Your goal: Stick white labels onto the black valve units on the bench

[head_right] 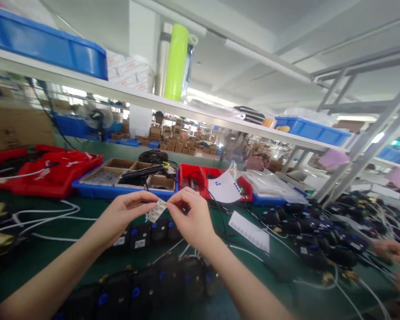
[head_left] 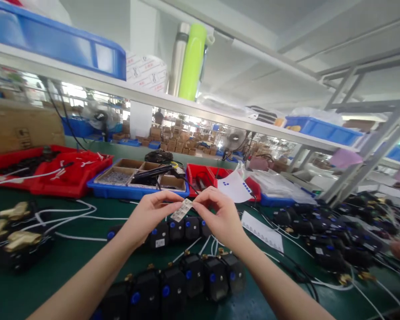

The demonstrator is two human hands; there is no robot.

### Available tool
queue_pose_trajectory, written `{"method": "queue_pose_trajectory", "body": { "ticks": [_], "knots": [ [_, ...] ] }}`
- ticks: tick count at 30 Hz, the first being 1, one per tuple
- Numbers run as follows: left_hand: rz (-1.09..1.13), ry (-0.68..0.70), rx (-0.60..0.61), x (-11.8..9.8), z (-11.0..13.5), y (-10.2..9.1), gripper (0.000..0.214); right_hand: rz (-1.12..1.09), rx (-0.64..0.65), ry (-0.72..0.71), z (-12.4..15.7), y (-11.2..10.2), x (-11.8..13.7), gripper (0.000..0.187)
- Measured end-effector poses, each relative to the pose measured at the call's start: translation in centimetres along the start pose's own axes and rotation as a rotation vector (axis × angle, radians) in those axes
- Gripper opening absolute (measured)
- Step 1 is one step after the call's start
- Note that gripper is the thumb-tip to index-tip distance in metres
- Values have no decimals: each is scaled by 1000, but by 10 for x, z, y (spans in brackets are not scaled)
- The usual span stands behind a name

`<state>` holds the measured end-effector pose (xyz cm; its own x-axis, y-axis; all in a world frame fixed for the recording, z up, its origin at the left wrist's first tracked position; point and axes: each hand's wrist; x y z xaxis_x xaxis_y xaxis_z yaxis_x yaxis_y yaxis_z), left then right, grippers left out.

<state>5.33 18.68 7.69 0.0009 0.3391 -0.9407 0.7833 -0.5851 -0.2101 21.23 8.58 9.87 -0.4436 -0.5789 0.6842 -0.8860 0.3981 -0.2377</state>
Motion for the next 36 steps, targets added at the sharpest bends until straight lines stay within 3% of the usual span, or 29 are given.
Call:
{"method": "queue_pose_trajectory", "body": {
  "ticks": [4, 9, 11, 14, 17, 21, 27, 36],
  "knots": [
    [-98, 35, 40, -3, 1, 3, 18, -52, 20, 58, 4, -5, -8, 11],
    [-329, 190, 17, 1, -1, 1, 15, -78, -21, 118, 5, -20, -18, 14],
    [-383, 165, 6, 7, -4, 0, 19, -74, -28, 150, 4, -29, -24, 15],
    [-386, 89, 29, 16, -12, -2, 33, -52, 97, 212, 8, -36, -39, 15],
    [-591, 68, 138, 26, -22, -3, 70, -21, 253, 277, 18, -29, -58, 13],
    [-855, 70, 271, 41, -31, -4, 89, 20, 367, 332, 33, -9, -78, 11],
    [-861, 73, 387, 59, -36, -7, 95, 60, 418, 361, 34, 8, -92, 17],
    [-751, 44, 439, 71, -41, -8, 99, 133, 421, 414, 34, 10, -98, 17]
  ]
}}
Point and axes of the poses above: each hand's wrist, its own z-axis away from the middle knuckle, its own y-axis out of the palm, x = y × z, and after that the axes turned 15 degrees about -z, right-handed
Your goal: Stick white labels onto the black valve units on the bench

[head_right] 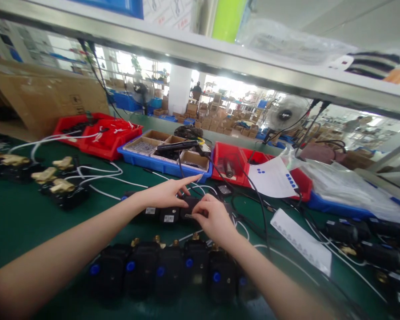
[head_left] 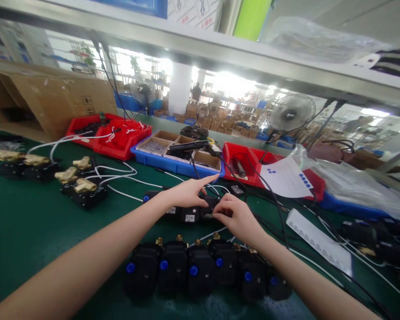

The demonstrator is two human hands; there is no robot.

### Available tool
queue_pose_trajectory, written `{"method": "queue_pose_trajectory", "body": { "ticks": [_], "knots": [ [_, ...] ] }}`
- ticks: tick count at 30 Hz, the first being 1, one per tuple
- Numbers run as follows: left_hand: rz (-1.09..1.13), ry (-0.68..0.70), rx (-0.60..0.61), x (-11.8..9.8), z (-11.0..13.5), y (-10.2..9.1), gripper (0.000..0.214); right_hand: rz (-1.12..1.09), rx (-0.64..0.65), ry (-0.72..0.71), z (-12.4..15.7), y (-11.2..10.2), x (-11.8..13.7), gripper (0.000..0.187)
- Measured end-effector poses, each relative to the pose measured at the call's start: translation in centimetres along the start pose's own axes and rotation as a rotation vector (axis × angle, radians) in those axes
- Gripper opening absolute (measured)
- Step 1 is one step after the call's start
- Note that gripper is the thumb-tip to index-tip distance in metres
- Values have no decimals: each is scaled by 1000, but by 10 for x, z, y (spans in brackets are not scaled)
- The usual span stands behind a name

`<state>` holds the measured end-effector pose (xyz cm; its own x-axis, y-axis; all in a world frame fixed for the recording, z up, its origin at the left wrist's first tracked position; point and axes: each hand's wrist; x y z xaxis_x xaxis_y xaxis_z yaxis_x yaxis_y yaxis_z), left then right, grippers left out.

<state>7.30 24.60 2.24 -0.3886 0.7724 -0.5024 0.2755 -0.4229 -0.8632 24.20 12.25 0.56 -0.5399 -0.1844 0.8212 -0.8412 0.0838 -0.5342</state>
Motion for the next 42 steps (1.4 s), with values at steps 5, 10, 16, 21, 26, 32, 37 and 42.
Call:
{"method": "queue_pose_trajectory", "body": {
  "ticks": [5, 10, 16, 21, 26, 32, 37, 42],
  "knots": [
    [48, 6, 0, -2, 1, -1, 97, 32, 8, 8, -1, 1, -1, 16],
    [6, 3, 4, -3, 1, -3, 96, 53, 16, -10, -3, 1, -2, 18],
    [3, 13, -4, -1, 1, -2, 97, 81, 25, -31, -4, 1, -4, 17],
    [13, 15, -22, 1, 0, -1, 98, 98, 27, -46, -3, 2, -4, 17],
    [18, 17, -2, 1, 0, -1, 98, 116, 14, -52, -3, 4, -1, 18],
    [32, 19, -21, 0, 1, -1, 95, 142, 19, -75, -3, 3, 0, 19],
    [63, 26, -21, 0, 0, -1, 96, 180, 26, -99, -2, 5, -3, 18],
    [67, -7, 0, 1, -1, -1, 99, 265, 33, -122, -3, 8, -1, 20]
  ]
}}
Point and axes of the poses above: each hand's wrist, its own z-axis away from the middle knuckle, its own y-axis out of the palm, x = y × z, and after that the axes turned 15 degrees about -z, right-handed
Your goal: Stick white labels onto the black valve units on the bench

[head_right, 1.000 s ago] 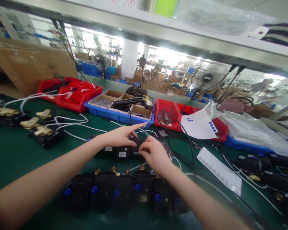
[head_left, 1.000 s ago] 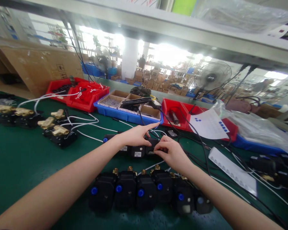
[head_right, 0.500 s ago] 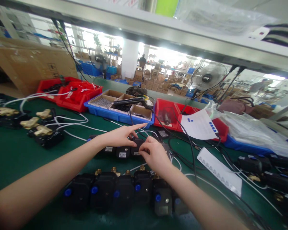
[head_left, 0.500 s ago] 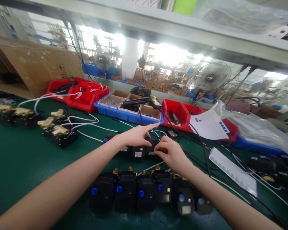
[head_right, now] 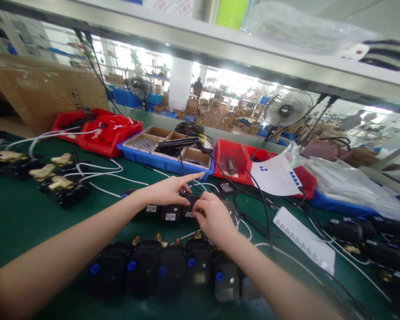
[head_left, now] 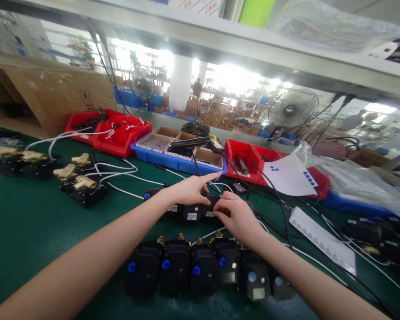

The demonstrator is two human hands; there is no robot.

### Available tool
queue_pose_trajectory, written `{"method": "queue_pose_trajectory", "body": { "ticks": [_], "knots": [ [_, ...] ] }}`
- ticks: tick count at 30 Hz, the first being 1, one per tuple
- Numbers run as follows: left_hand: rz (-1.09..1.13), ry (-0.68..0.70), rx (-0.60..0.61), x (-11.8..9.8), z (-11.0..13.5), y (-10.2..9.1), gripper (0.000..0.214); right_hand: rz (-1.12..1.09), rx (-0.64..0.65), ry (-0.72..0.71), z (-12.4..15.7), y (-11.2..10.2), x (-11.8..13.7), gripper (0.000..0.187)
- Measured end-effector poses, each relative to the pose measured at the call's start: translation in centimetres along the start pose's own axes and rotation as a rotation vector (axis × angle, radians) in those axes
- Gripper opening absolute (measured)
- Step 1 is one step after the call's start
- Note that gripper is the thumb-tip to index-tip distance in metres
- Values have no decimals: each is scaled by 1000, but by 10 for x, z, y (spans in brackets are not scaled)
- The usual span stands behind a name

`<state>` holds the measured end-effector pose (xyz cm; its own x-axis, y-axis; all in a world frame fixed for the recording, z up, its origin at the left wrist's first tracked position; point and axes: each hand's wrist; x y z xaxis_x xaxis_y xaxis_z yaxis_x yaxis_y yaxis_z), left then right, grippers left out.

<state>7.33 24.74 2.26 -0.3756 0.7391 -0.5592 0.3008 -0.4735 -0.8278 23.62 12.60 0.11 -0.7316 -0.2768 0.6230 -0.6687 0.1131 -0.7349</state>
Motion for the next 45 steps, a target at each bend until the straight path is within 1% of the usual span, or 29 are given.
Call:
{"method": "queue_pose_trajectory", "body": {
  "ticks": [4, 9, 11, 13, 15, 16, 17, 18, 20, 21, 22, 24, 27, 30, 34, 38, 42, 45],
  "knots": [
    [-19, -5, -5, 0, 1, 0, 99, 98, 4, -13, -1, 3, 5, 24],
    [7, 42, -10, 3, 0, 0, 98, 181, -16, 27, 0, 10, 13, 26],
    [26, 49, -1, 6, 0, 1, 98, 191, -55, 62, 1, 12, 15, 24],
    [62, 48, 10, 7, 0, 1, 100, 185, -130, 102, 2, 11, 15, 23],
    [115, 48, 5, 6, 0, -1, 98, 152, -202, 127, 1, 5, 12, 28],
    [140, 49, -14, 5, 1, -2, 96, 120, -225, 129, 1, 0, 11, 28],
    [161, 46, -46, 3, 2, -3, 90, 79, -241, 122, 1, -6, 9, 24],
    [179, 40, -87, 0, 3, -5, 80, 32, -256, 108, 1, -13, 8, 18],
    [228, 28, -166, -6, 5, -10, 53, -66, -305, 68, 0, -28, 8, 6],
    [265, 28, -192, -10, 7, -12, 41, -112, -337, 47, 0, -35, 9, 3],
    [304, 33, -207, -15, 9, -15, 33, -156, -370, 29, -1, -41, 11, 8],
    [376, 52, -214, -25, 14, -19, 26, -240, -412, 9, -2, -50, 16, 17],
    [438, 76, -218, -38, 21, -24, 19, -358, -407, 4, -5, -53, 26, 22],
    [474, 90, -224, -47, 30, -28, 16, -439, -385, 7, -6, -52, 35, 24],
    [531, 78, -242, -54, 39, -31, 15, -488, -385, -6, -2, -50, 46, 23],
    [646, -2, -294, -60, 42, -23, 17, -483, -415, -42, 4, -49, 57, 22],
    [770, -76, -332, -67, 43, -13, 27, -481, -437, -57, 9, -46, 65, 22],
    [806, -107, -376, -70, 47, -11, 33, -500, -445, -54, 11, -46, 68, 23]
  ]
}}
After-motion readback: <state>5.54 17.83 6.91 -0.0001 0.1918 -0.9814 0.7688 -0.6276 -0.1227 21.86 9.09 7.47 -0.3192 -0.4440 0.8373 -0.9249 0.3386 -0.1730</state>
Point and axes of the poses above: each hand's wrist, its own z-axis away from the middle knuckle, its own y-axis out of the palm, x = y × z, and after that the axes turned 15 degrees about -z, right-handed
